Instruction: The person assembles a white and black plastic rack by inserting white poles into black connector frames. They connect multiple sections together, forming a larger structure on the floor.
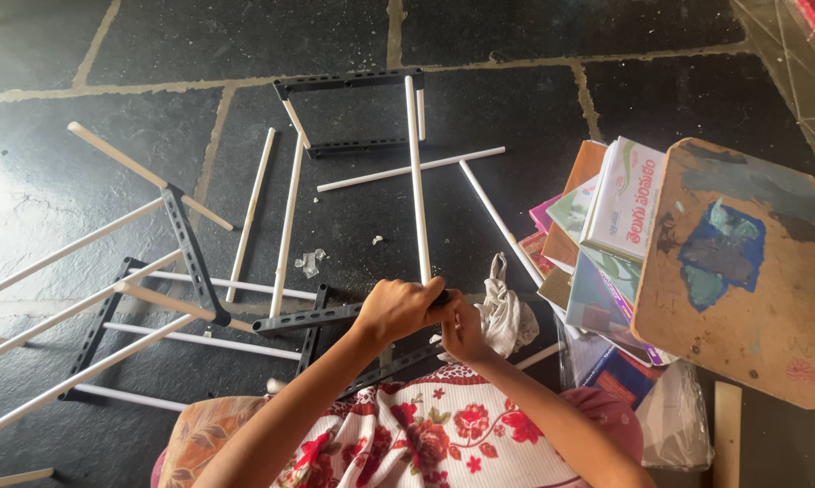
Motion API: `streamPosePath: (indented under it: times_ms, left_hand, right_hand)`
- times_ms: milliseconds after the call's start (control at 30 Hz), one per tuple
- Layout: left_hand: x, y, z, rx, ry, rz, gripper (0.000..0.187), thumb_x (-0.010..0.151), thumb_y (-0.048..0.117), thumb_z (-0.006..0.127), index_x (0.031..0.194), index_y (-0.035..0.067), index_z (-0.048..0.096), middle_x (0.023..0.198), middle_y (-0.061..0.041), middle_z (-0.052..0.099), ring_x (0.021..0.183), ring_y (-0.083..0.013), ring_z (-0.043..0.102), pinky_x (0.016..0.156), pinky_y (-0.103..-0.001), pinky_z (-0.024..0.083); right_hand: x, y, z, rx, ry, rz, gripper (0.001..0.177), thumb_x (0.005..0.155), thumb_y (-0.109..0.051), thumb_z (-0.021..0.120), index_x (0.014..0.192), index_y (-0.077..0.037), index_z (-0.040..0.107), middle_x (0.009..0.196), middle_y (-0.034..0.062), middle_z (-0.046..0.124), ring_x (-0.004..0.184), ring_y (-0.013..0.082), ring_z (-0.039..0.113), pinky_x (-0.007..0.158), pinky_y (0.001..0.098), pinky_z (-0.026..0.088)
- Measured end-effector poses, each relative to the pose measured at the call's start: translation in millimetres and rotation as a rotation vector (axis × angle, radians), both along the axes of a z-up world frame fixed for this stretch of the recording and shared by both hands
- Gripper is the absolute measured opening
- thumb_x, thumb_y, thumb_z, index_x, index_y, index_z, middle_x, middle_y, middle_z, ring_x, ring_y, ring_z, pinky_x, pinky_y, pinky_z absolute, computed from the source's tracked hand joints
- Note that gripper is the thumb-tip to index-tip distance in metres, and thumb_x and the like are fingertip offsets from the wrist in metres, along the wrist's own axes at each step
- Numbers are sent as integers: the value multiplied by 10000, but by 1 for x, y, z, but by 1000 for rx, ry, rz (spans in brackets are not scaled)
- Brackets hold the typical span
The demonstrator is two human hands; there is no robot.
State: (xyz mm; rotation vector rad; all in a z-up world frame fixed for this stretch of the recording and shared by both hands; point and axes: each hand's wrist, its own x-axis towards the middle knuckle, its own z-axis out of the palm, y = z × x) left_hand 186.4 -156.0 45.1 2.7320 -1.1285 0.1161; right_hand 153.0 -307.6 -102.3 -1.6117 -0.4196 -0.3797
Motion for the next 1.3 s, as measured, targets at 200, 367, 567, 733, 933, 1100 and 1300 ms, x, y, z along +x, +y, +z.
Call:
streamPosePath:
  times_ms: [200,367,567,733,933,1100,1300]
  left_hand:
    - [3,-3,0,47,17,4,558,979,652,463,942,104,559,495,-12,609,359,-144,580,326,-308,436]
    - [8,-4,4,57,47,-10,562,973,659,470,935,104,551,514,-12,618,369,-149,589,341,-305,439]
    - [9,-12,3,35,-29,-32,552,956,649,503,957,101,567,510,-25,625,382,-152,604,320,-304,433]
    - [14,-7,8,78,-12,-13,565,971,663,500,950,103,569,531,-12,627,381,-137,600,320,-300,422]
    - [2,0,9,107,-198,-55,576,980,677,465,942,114,577,499,6,604,349,-96,553,273,-277,394]
    - [-15,12,0,104,-282,-221,526,1074,622,453,872,145,546,461,68,486,310,-34,436,260,-247,351]
    - [-9,35,9,89,-481,-443,563,1013,630,531,693,171,466,445,93,351,322,-37,352,315,-230,330]
  right_hand:
    - [4,-1,-10,99,-159,75,314,1166,-280,384,1126,-19,553,791,7,599,645,51,528,564,243,416]
    - [6,-3,-14,47,-17,27,352,1103,-311,418,1107,-8,596,669,10,588,549,50,478,502,261,362]
    - [10,-11,-11,79,-54,75,348,1132,-343,391,1100,-36,551,744,9,616,603,35,523,536,258,402]
    - [7,-14,-15,37,29,39,344,1095,-366,463,1085,-48,595,678,15,527,583,74,444,552,278,348]
    - [8,-20,3,-31,-27,47,464,1106,-455,436,1192,-30,603,853,54,638,749,133,630,696,290,500]
    - [8,-26,7,-75,59,25,485,1106,-460,434,1251,-35,619,944,88,713,904,183,711,820,316,555]
    - [25,-38,-12,-90,149,-138,484,1065,-435,424,1250,-41,634,988,89,730,916,162,699,802,292,587]
